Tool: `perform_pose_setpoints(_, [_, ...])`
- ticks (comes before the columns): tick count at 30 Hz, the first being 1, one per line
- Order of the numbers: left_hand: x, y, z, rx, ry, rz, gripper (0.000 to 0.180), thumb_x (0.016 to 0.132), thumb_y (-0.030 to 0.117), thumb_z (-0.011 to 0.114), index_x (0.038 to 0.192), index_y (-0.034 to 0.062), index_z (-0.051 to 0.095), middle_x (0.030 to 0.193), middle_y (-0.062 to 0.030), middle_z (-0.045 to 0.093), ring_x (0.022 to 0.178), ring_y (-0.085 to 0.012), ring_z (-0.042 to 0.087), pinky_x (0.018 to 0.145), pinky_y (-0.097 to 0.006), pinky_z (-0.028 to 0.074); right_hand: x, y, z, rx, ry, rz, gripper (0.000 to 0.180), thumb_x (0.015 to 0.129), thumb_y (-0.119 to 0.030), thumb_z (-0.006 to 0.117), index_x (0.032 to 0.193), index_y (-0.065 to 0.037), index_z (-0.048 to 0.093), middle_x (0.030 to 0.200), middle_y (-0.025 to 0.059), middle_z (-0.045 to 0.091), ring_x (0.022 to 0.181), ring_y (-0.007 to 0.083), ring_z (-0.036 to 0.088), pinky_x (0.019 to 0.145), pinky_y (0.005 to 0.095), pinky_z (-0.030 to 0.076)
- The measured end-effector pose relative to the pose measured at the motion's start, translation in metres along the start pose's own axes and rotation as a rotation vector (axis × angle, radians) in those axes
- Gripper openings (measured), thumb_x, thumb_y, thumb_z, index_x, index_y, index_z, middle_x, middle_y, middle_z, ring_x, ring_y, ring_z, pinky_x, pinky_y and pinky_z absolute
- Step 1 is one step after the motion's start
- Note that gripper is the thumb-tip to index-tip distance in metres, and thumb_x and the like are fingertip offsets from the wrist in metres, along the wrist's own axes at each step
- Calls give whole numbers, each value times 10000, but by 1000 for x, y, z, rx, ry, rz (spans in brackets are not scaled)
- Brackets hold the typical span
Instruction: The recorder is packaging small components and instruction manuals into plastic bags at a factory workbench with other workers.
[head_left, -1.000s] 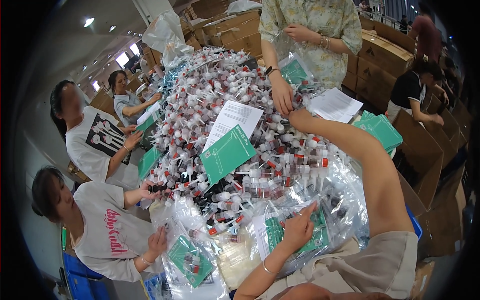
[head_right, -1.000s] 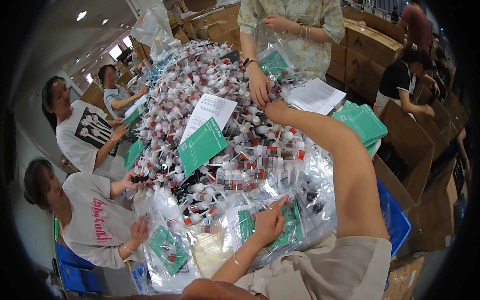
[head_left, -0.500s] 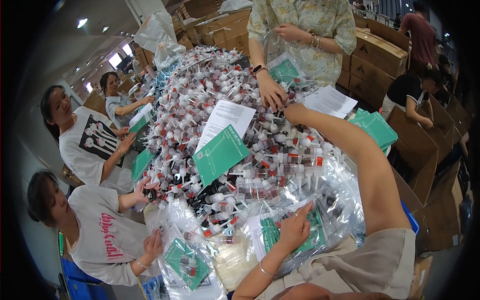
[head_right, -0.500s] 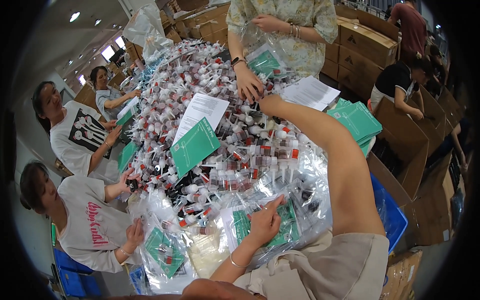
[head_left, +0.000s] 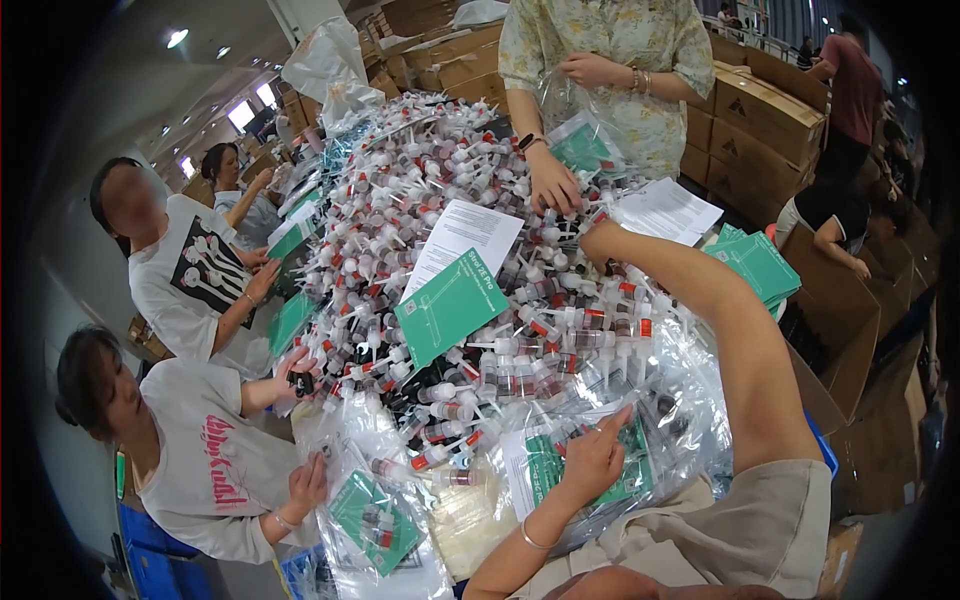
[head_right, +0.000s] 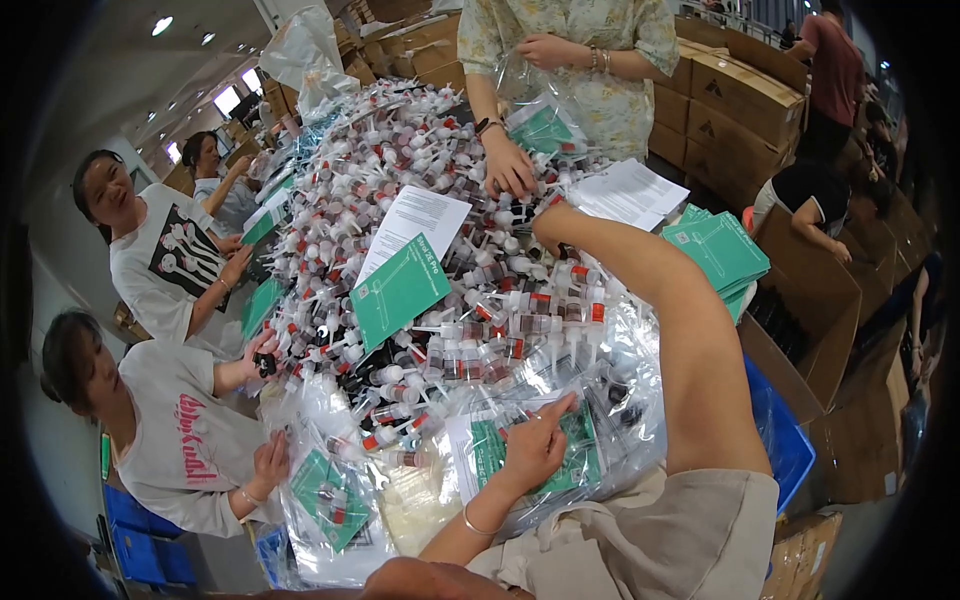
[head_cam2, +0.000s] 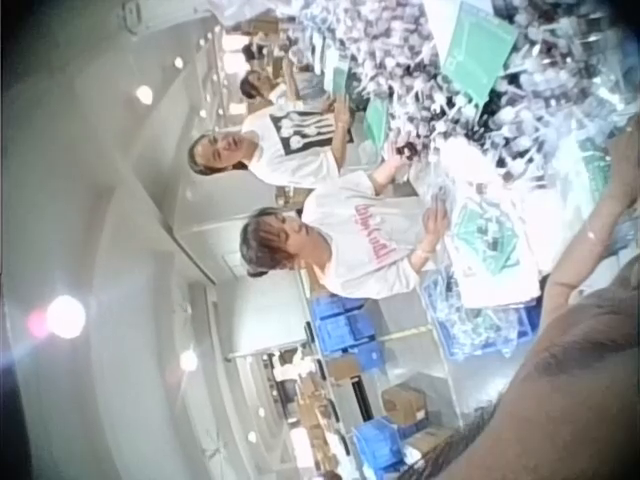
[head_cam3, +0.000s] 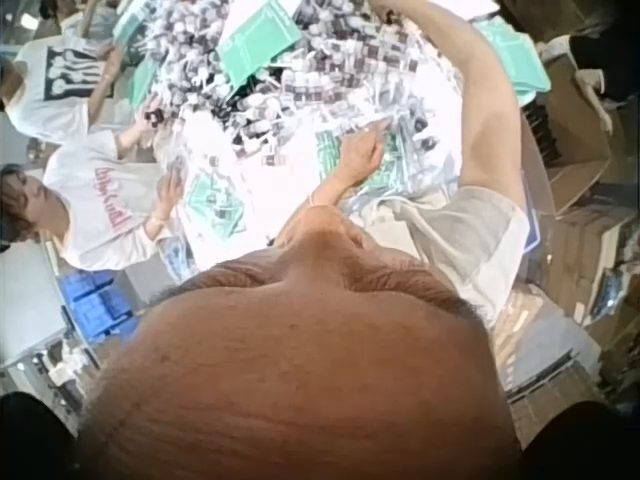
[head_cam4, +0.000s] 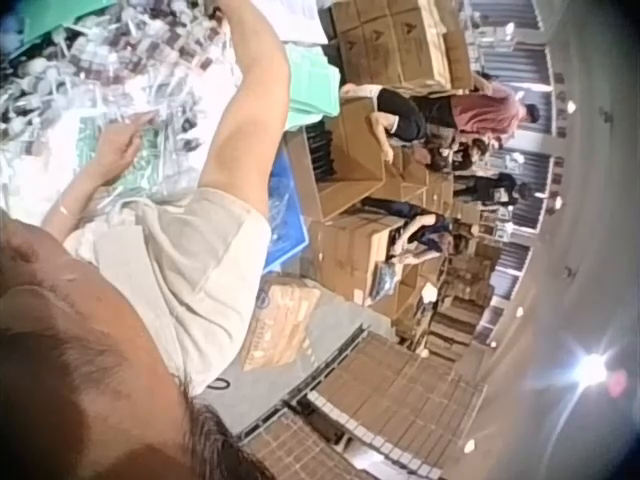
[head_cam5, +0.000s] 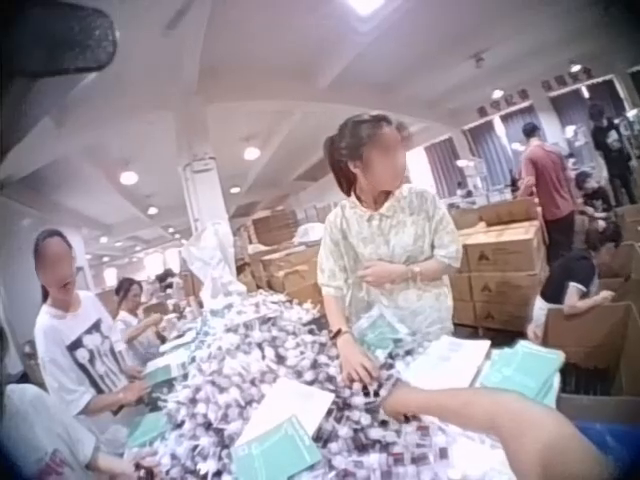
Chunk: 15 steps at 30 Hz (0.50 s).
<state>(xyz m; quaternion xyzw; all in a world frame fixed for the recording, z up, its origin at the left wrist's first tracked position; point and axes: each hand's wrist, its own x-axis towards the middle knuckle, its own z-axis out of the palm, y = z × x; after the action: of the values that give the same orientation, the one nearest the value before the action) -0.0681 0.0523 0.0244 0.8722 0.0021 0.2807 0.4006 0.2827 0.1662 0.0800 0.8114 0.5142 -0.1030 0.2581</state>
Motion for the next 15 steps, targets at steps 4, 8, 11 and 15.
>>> perform_pose_setpoints(4, [0,0,1,9,36,7,595,699,-62,530,1276,75,485,1011,-110,646,567,-231,593,519,-306,469,-9,-6,3,16,35,37,454,542,-243,813,954,-92,700,994,80,676,920,254,644,730,402,518])
perform_pose_setpoints(8, [-3,-1,2,48,-1,-24,592,705,-53,526,1280,81,483,1019,-108,644,581,-228,598,536,-307,475,-27,-6,14,107,148,-12,384,580,-185,772,932,-55,697,1017,139,664,964,290,632,763,398,515])
perform_pose_setpoints(11, [-2,-1,4,57,-7,-23,586,710,-48,520,1280,84,485,1023,-102,645,586,-223,598,542,-305,475,-31,-2,25,137,194,-51,367,610,-181,736,942,-38,672,989,146,665,940,296,636,762,411,515])
perform_pose_setpoints(15, [-1,-2,5,58,-11,-27,572,721,-42,511,1278,83,487,1029,-96,646,588,-218,597,545,-300,470,-33,3,44,227,421,-71,367,656,-214,680,961,-16,627,935,163,661,894,318,639,752,432,512])
